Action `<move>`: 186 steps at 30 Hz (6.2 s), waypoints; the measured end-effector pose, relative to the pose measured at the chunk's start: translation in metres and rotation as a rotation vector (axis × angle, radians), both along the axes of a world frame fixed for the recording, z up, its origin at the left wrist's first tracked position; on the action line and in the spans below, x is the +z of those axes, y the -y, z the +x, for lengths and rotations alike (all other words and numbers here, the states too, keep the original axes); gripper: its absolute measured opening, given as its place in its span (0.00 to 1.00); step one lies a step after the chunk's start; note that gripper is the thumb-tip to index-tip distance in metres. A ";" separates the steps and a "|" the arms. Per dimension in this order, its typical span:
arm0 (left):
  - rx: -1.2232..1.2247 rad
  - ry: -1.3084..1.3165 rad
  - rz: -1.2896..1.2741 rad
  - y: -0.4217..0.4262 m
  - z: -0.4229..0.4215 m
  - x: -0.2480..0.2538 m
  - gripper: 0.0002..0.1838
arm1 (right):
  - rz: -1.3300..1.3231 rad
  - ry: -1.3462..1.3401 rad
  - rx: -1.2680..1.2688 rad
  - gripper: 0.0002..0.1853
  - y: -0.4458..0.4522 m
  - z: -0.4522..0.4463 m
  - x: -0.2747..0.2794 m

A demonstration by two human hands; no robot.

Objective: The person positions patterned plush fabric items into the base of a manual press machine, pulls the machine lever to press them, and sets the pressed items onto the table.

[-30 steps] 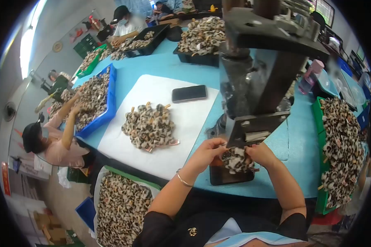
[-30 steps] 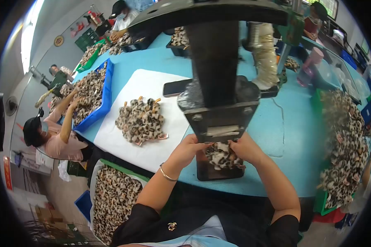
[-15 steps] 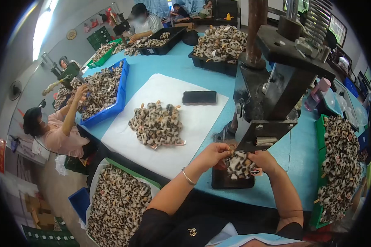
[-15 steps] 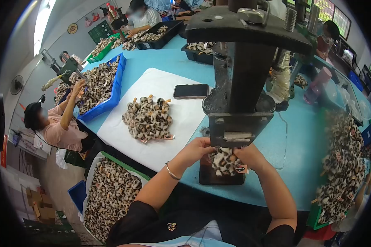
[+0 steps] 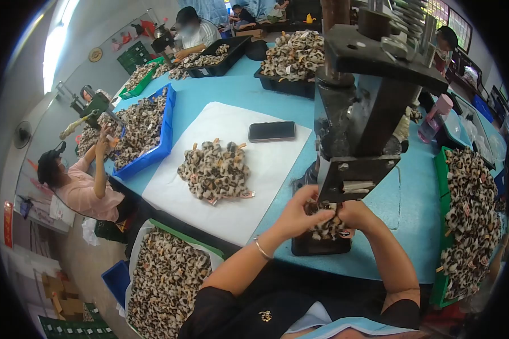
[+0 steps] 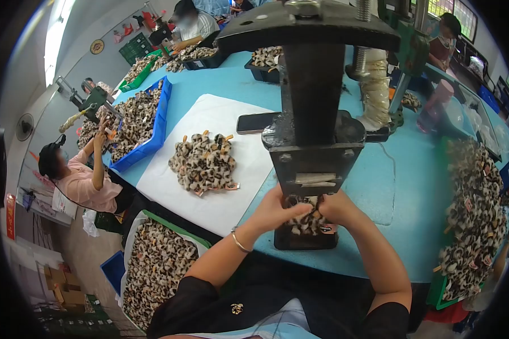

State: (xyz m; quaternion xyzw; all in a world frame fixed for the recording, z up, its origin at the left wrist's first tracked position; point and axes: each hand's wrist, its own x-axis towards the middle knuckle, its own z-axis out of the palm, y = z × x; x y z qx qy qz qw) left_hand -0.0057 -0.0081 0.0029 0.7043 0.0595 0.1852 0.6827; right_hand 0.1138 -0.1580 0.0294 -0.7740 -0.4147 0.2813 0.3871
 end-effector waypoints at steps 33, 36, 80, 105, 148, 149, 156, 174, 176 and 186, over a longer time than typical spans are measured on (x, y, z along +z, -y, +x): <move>0.201 -0.045 0.459 0.021 -0.005 0.001 0.19 | 0.415 0.450 -0.273 0.18 0.003 0.040 -0.038; 0.238 -0.054 0.496 0.026 -0.010 0.017 0.18 | 0.343 0.468 -0.177 0.18 -0.041 0.052 -0.042; -0.058 -0.121 0.339 0.071 0.031 -0.007 0.17 | 0.134 0.062 -0.168 0.18 -0.014 0.092 -0.050; -0.140 -0.153 0.211 0.065 0.034 0.012 0.15 | 0.469 0.587 -0.502 0.12 0.078 -0.045 -0.006; -0.095 -0.102 0.315 0.065 0.037 0.016 0.21 | 0.608 -0.418 -0.608 0.09 0.086 -0.035 -0.016; -0.124 -0.123 0.320 0.064 0.036 0.017 0.22 | 0.604 -0.419 -0.607 0.09 0.085 -0.037 -0.012; -0.107 -0.120 0.285 0.064 0.036 0.009 0.20 | 0.448 -0.387 -0.556 0.10 0.074 -0.036 -0.003; -0.065 -0.187 0.241 0.063 0.024 0.012 0.20 | 0.418 -0.726 -0.394 0.13 0.081 -0.008 -0.011; -0.051 -0.145 0.210 0.064 0.024 0.008 0.19 | 0.619 -0.498 -0.584 0.15 0.094 -0.004 -0.005; -0.038 -0.201 0.292 0.074 0.030 0.032 0.20 | 0.641 -0.150 -0.584 0.12 0.105 -0.012 -0.018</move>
